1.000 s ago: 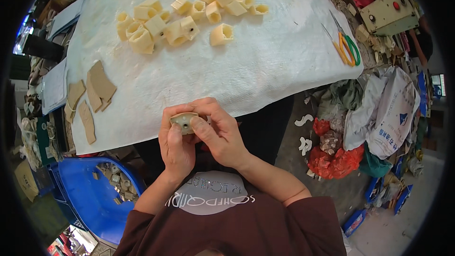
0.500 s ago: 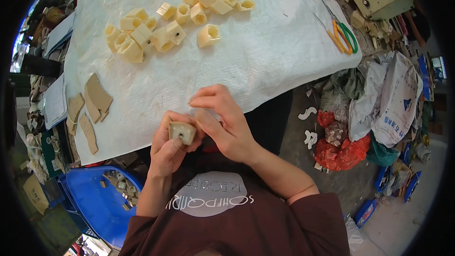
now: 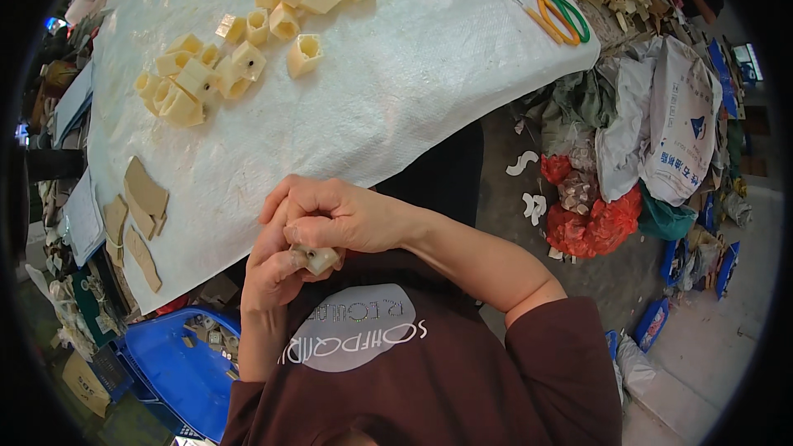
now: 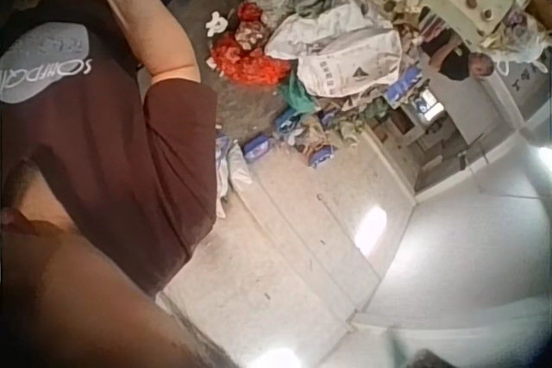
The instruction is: The person repeatedly picks up small hollow plastic pieces from a white surface and rubs their edges with a sanding pad. They rotate each piece to smooth multiple sides, occasionally using scissors to trim edges, and place the finished pieces back on the table.
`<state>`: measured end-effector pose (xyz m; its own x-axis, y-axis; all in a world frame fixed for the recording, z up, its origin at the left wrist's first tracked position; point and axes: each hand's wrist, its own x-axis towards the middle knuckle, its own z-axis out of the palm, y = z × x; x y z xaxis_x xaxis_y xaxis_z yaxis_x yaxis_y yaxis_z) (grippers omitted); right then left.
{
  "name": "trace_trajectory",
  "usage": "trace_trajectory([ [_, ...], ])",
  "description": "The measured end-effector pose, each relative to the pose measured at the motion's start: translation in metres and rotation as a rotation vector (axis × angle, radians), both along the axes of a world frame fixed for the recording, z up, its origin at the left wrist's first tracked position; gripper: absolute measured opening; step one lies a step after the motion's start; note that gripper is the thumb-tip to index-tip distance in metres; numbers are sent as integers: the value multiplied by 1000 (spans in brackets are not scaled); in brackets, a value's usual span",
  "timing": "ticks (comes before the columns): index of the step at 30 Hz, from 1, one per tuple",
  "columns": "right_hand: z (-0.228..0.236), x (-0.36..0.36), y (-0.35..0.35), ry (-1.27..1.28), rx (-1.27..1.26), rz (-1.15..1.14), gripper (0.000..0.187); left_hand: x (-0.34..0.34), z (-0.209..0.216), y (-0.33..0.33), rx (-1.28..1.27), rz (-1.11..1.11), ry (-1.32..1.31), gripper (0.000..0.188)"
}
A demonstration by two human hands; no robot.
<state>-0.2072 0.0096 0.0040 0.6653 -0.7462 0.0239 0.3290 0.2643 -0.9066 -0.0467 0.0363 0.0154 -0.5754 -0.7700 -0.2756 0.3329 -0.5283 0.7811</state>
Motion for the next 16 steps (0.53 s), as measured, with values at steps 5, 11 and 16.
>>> trace_trajectory([
  [5,10,1,9,67,193,-121,19,2,-2,-6,12,0,-20,51],
  [11,-4,0,18,-223,306,-84,32,3,-2,-9,-3,-15,-10,43],
  [16,-14,5,26,-80,98,-205,33,3,-13,-5,-85,18,-92,44],
])
